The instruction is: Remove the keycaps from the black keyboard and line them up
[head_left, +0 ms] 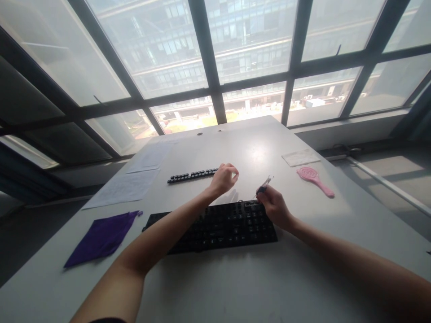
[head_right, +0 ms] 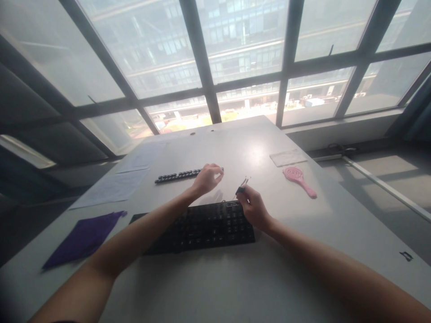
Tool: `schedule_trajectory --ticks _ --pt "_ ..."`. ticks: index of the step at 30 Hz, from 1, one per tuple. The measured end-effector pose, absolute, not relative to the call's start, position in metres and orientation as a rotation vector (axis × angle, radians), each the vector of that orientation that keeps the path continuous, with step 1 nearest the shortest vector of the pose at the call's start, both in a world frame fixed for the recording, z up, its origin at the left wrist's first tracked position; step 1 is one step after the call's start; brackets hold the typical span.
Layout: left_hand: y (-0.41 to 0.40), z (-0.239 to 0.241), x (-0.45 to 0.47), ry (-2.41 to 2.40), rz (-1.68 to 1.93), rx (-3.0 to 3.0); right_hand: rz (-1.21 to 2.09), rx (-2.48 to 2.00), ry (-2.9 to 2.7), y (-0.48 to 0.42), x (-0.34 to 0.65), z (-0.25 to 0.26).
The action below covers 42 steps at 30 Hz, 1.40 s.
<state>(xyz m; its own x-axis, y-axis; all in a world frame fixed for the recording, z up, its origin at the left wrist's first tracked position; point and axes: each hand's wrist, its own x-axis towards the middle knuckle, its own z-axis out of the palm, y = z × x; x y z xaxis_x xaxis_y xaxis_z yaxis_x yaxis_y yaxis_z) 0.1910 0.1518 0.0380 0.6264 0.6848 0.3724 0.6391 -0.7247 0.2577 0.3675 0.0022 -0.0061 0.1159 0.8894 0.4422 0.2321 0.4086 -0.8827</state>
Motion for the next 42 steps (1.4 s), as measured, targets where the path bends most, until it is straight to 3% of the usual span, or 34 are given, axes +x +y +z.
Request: schedule_trajectory --ticks 10,30,42 --pt "0.042 0.037 0.189 1.016 0.621 2.688 0.57 -1.113 -1.527 -0.004 0.369 -0.002" --pt "0.031 0.023 0.185 0.841 0.736 2.591 0.527 -1.0 -1.972 -0.006 0.375 0.001" --pt "0.038 0.012 0.19 0.858 0.729 2.498 0.519 -1.052 -1.697 0.0 0.372 -0.011"
